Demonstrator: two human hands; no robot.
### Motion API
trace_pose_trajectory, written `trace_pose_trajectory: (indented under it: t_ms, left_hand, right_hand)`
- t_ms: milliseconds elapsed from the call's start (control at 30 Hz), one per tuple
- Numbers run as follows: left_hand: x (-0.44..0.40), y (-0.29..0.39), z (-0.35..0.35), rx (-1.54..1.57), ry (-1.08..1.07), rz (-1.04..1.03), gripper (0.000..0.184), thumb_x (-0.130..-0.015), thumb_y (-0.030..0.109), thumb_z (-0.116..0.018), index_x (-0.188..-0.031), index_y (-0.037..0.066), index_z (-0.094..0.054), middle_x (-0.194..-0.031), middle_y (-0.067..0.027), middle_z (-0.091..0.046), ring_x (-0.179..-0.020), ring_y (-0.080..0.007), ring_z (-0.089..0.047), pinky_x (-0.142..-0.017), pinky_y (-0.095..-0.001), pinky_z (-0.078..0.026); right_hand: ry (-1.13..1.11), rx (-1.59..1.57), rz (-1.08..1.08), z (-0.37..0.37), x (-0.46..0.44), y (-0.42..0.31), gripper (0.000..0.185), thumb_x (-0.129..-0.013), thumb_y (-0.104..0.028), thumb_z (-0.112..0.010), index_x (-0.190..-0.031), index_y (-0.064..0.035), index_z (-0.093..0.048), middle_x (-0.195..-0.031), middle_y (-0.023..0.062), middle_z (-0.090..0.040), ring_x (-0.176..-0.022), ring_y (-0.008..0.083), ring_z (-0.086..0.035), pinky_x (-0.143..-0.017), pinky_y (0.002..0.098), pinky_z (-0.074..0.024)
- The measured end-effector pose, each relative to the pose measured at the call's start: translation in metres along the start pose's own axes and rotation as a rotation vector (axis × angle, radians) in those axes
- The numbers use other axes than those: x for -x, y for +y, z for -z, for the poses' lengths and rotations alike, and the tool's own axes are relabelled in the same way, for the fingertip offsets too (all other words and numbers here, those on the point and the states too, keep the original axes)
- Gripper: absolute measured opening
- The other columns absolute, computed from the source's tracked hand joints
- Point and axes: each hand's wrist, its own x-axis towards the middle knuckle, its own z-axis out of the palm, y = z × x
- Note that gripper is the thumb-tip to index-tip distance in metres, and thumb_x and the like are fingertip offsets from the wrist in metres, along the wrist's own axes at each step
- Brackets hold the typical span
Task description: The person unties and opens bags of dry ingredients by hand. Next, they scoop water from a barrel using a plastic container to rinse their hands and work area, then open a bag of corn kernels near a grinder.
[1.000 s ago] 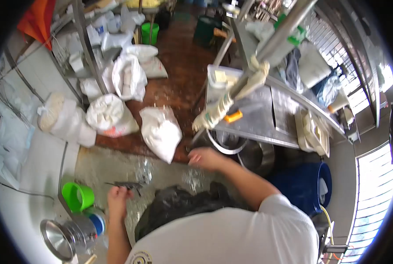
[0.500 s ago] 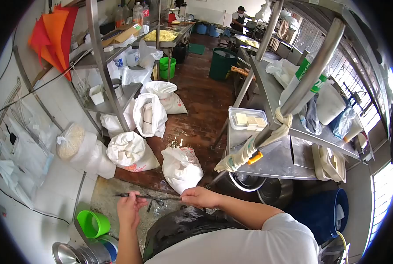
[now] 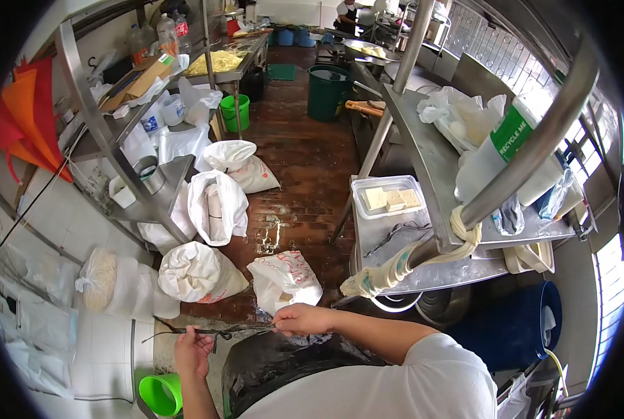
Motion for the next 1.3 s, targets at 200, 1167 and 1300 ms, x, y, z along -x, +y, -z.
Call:
trace_pose_trajectory:
  t_ms: [200, 1167, 1300]
  left_hand:
    - [-0.09, 0.006, -0.032, -0.371, -0.052, -0.051, 0.025, -0.108, 0.03, -0.054, -0.103, 0.007, -0.063, -0.089, -0.0064, -0.069, -0.068, -0.0169, -0.065, -0.063, -0.0339, -0.058]
    - [-0.104, -0.134, -0.104, -1.196, -1.721, 0.368, 0.025, -0.093, 0.015, -0.065, -0.115, 0.008, -0.075, -0.102, -0.0113, -0.077, -0.096, -0.0212, -0.073, -0.088, -0.0354, -0.056]
    - [-0.087, -0.102, -0.135, -1.181, -1.837, 0.142, 0.035, -0.085, 0.008, -0.064, -0.12, 0.004, -0.07, -0.107, -0.0203, -0.073, -0.098, -0.0337, -0.071, -0.09, -0.0421, -0.055]
  right_hand:
    - [0.714, 0.773, 0.281, -0.004, -0.035, 0.042, 0.035, -0.103, -0.033, -0.06, -0.121, -0.0036, -0.062, -0.093, 0.012, -0.071, -0.082, 0.0315, -0.071, -0.076, 0.0394, -0.0571]
    - [1.465, -1.574, 0.168, -0.117, 0.0, 0.044, 0.007, -0.102, -0.012, -0.06, -0.106, -0.0077, -0.063, -0.09, 0.0092, -0.069, -0.082, 0.0246, -0.067, -0.083, 0.0404, -0.0534]
    - [1.498, -1.362, 0.147, -0.111, 0.015, 0.046, 0.011, -0.101, -0.005, -0.06, -0.112, -0.0068, -0.061, -0.095, 0.0078, -0.07, -0.076, 0.0191, -0.064, -0.077, 0.0322, -0.0536]
